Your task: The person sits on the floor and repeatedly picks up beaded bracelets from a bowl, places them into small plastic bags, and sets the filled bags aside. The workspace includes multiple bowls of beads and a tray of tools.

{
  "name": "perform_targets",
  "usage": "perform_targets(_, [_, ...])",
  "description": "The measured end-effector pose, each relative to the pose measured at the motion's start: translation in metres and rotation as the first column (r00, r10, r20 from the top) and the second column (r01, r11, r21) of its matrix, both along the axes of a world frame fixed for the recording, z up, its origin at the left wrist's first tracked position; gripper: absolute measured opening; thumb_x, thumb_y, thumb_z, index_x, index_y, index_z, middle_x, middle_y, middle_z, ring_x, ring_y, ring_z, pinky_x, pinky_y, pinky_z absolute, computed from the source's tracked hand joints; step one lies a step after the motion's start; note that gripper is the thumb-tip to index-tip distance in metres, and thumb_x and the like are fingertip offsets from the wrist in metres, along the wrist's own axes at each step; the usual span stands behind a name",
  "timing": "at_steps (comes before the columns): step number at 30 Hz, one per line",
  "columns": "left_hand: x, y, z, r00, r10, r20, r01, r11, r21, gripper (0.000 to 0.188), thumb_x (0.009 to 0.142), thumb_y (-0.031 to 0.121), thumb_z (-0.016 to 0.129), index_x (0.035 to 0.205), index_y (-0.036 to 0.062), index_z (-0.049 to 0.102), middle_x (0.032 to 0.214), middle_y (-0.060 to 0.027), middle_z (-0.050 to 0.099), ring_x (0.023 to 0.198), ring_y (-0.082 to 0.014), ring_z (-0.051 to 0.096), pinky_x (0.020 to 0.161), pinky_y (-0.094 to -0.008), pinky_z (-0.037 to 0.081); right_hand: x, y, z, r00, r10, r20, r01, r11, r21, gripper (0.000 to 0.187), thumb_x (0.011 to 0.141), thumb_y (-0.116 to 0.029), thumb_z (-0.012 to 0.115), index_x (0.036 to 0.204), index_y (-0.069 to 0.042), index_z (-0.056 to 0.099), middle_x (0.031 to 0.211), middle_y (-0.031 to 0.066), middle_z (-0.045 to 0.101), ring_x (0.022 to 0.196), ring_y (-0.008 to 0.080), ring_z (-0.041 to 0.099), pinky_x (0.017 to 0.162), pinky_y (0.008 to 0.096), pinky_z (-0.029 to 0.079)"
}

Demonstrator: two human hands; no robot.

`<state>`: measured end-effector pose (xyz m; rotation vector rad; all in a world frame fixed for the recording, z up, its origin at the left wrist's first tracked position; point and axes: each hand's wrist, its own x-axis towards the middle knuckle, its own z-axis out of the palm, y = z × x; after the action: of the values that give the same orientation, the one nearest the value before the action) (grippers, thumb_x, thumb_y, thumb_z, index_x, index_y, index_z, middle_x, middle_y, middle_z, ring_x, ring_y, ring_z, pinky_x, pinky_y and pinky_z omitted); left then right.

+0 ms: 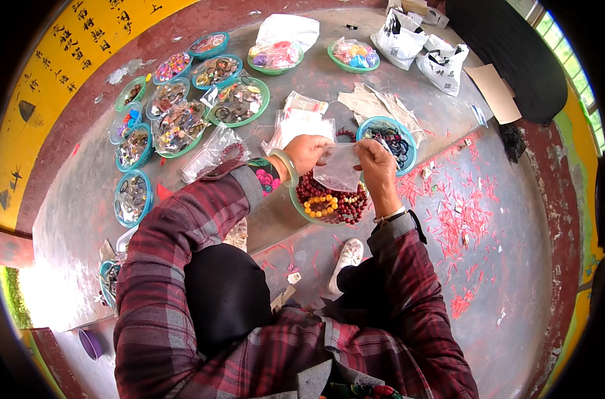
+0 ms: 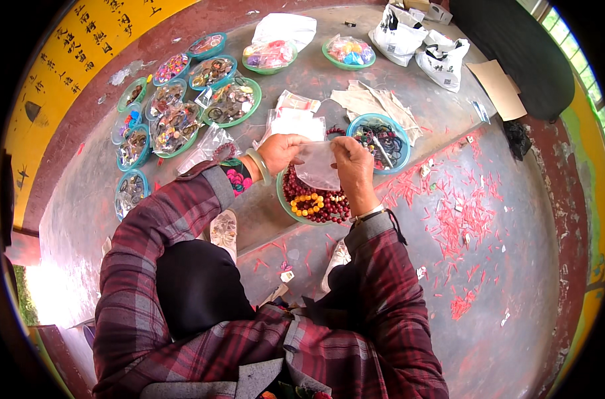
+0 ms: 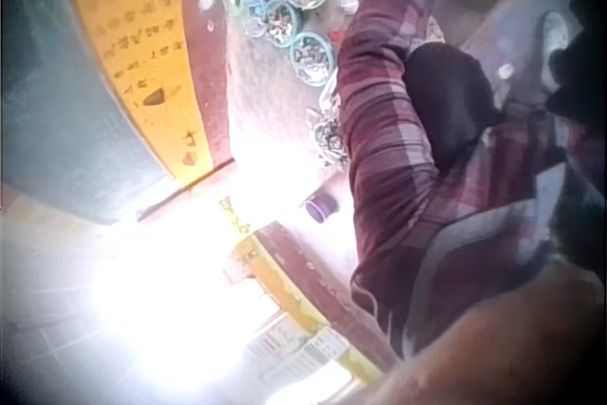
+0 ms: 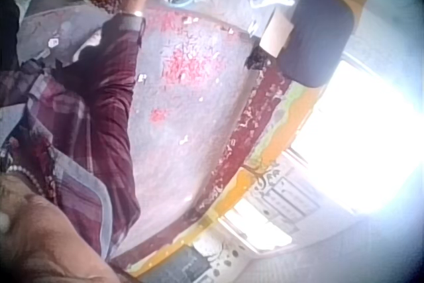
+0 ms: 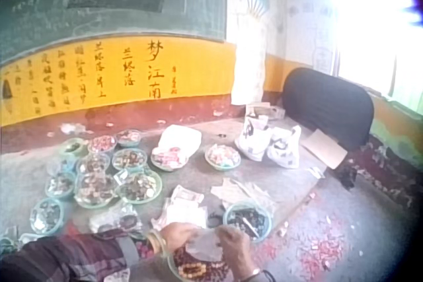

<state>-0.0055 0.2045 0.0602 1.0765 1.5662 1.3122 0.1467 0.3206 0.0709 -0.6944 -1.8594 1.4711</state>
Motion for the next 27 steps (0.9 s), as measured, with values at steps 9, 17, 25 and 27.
perform_targets(9, [-0.003,0.004,0.015,0.962,0.043,-0.271,-0.028,0.998,0.059,0.021,0.090,0.013,0.049,0.102,-0.0003,0.061,0.084,-0.0030,0.064,0.077,-0.0088,0.058,0.071,-0.0248,0.048,0.007,0.018,-0.013,0.999,-0.021,-0.035,0.030,0.961,0.275,0.018,0.081,-0.002,0.058,0.098,-0.002,0.060,0.084,0.0081,0.062,0.075,0.0134,0.059,0.062,0.0264,0.049])
perform_targets(17, [0.008,-0.010,0.028,0.794,0.048,-0.606,0.017,0.995,0.100,0.019,0.086,0.014,0.054,0.098,0.0024,0.062,0.081,-0.0138,0.065,0.075,-0.0229,0.063,0.069,-0.0318,0.048,0.008,-0.030,0.031,0.999,-0.008,-0.034,0.026,0.819,0.574,0.043,0.070,0.003,0.058,0.112,-0.003,0.053,0.110,0.0188,0.055,0.101,0.0323,0.055,0.084,0.0376,0.045])
perform_targets(25, [0.016,-0.020,0.039,0.733,-0.021,-0.680,0.107,0.991,0.085,0.019,0.084,0.022,0.057,0.087,0.0046,0.063,0.075,-0.0149,0.062,0.071,-0.0302,0.060,0.064,-0.0372,0.047,0.009,-0.030,0.011,0.981,0.107,0.160,-0.157,0.926,0.343,0.012,0.077,-0.007,0.062,0.088,-0.003,0.065,0.076,0.0158,0.063,0.067,0.0282,0.063,0.062,0.0317,0.048])
perform_targets(27, [0.011,-0.022,0.041,0.732,-0.031,-0.681,0.097,0.993,0.060,0.019,0.086,0.022,0.058,0.092,0.0046,0.064,0.072,-0.0114,0.062,0.066,-0.0233,0.060,0.063,-0.0324,0.047,0.011,-0.028,0.010,0.966,0.144,0.213,-0.201,0.939,0.280,0.013,0.076,-0.007,0.062,0.088,-0.003,0.065,0.077,0.0163,0.063,0.067,0.0285,0.062,0.062,0.0314,0.048])
